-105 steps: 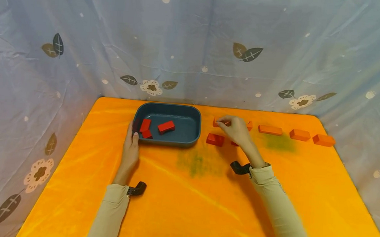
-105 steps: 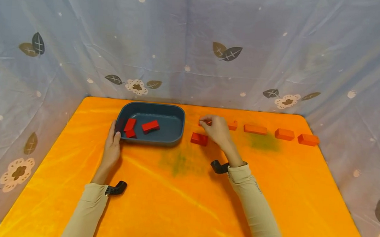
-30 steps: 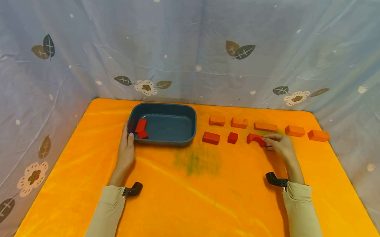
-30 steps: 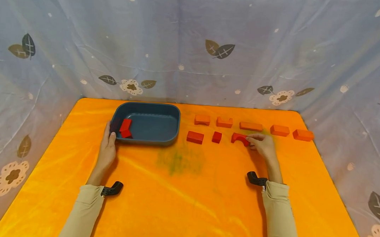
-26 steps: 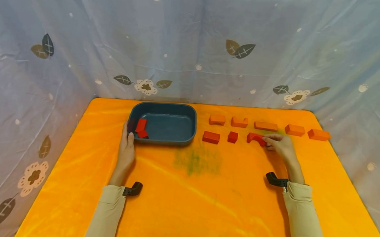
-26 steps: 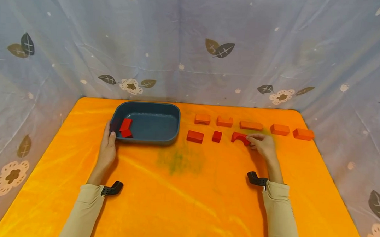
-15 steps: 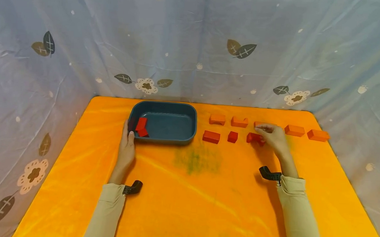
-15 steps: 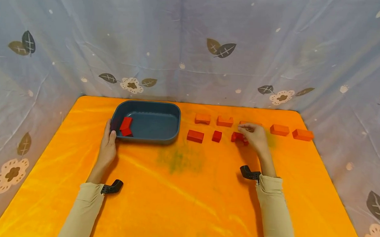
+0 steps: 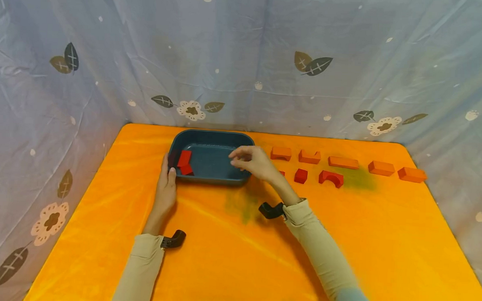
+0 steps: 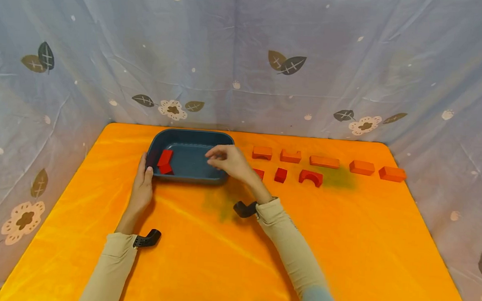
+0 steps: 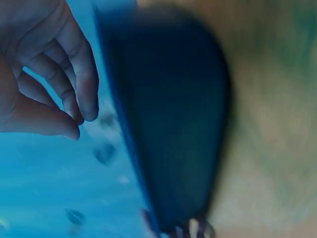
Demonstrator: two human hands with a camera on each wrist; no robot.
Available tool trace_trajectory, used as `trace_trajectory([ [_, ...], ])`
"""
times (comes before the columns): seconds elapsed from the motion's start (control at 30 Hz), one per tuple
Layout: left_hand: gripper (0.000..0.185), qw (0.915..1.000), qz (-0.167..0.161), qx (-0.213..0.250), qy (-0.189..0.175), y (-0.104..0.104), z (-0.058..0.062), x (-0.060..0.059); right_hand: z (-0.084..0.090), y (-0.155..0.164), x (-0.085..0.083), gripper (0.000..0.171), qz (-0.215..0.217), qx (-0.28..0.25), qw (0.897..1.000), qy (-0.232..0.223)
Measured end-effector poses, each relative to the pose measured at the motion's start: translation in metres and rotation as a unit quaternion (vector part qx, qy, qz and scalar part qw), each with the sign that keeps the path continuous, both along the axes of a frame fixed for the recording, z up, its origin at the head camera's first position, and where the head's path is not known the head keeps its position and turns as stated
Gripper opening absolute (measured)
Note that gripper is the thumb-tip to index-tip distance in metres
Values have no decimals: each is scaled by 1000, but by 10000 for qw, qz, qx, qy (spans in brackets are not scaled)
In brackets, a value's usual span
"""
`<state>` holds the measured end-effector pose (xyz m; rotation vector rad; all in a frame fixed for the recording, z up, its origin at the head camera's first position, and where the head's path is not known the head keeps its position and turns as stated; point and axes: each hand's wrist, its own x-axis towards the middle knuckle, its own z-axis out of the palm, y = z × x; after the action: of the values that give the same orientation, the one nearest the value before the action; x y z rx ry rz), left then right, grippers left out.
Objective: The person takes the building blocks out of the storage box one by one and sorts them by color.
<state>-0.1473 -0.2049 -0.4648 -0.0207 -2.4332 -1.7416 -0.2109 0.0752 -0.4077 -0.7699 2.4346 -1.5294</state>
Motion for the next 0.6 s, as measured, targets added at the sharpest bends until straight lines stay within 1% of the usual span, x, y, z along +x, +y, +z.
trace_trajectory([
  [0.07,56,10000,-12,39,-90,1,10,5,-4,-29,-7,23,324,339,9987,206],
  [0.17,57,9997,-88,125,-192,7,24,11,-10,-63,-18,24,599,792,9945,323],
  [0.27,57,9998,-100,111,-159,10,26,13,-15,-87,-27,29,889,1095,9894,329],
  [0.33,56,9998,-73,85,-142,9,22,11,-18,-99,-30,35,1108,1252,9852,388],
  [0.43,56,10000,-24,44,-70,4,9,5,-23,-113,-33,41,1406,1374,9792,510],
  [0.53,56,10000,40,-7,19,-1,-4,-1,-27,-120,-33,40,1491,1434,9768,554],
  [0.6,56,9999,94,-18,84,-3,-9,-2,-29,-123,-34,37,1438,1488,9766,585],
])
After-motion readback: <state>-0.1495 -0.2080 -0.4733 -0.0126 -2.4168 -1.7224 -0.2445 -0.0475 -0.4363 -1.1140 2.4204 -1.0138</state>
